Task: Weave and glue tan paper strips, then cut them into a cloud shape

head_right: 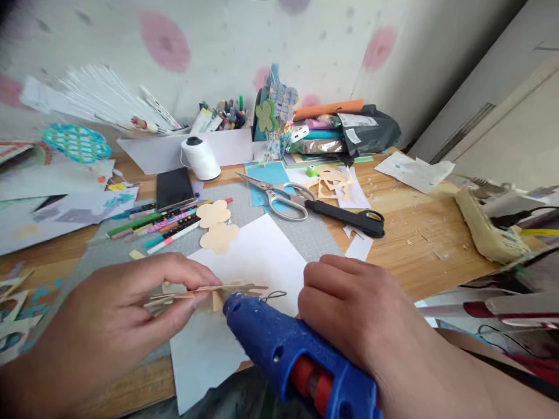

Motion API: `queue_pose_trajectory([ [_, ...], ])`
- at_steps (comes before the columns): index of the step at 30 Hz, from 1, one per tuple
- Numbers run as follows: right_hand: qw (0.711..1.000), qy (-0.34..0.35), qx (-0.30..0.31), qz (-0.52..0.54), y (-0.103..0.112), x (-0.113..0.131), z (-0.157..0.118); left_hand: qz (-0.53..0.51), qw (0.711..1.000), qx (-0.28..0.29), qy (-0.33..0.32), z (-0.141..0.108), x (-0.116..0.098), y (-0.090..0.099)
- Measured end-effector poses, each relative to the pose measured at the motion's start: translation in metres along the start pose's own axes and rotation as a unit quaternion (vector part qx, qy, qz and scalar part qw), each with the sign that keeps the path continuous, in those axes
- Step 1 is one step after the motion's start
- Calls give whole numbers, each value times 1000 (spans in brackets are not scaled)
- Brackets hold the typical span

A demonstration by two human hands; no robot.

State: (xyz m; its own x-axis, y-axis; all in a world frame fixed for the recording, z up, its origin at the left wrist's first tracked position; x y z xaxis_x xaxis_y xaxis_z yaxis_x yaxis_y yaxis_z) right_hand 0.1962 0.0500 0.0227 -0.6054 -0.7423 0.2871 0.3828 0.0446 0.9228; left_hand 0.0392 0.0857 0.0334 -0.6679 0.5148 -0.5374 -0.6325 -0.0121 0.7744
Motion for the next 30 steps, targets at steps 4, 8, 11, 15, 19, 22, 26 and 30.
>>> queue_pose_trajectory([
  [4,1000,10,-7,-15,3,3,-1,-3,1000,5,-9,3,-2,-1],
  [8,1000,6,14,-16,2,3,-2,-11,1000,4,-20,3,-3,-1],
  [11,999,5,32,-18,1,4,-2,-20,1000,7,-22,3,-4,-1],
  [15,1000,-3,18,-14,5,4,-1,-30,999,14,-19,3,-3,-3],
  [19,1000,-10,6,-13,3,6,-3,-49,999,18,-6,3,0,-4],
  [22,999,0,-27,-47,6,9,-5,-79,996,22,17,3,5,-5],
  [26,994,18,-56,-88,12,12,-1,-129,987,33,85,1,20,-11],
  [30,994,-27,-91,-57,17,5,-15,-181,971,47,146,-3,36,-19],
])
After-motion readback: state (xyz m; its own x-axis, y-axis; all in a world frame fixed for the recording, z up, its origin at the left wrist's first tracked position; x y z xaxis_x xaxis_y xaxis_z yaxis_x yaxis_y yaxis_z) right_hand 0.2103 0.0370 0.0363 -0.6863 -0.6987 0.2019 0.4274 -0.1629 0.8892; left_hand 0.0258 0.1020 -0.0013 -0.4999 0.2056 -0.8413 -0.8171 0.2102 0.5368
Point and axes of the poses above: each hand's wrist, its own z-axis towards the middle knuckle, its own y-axis out of the back of the hand, x = y × z, the point moved 10 cm from there along z, towards the middle knuckle, and after that the axes turned 1 degree about -z, right-handed, at the moved point
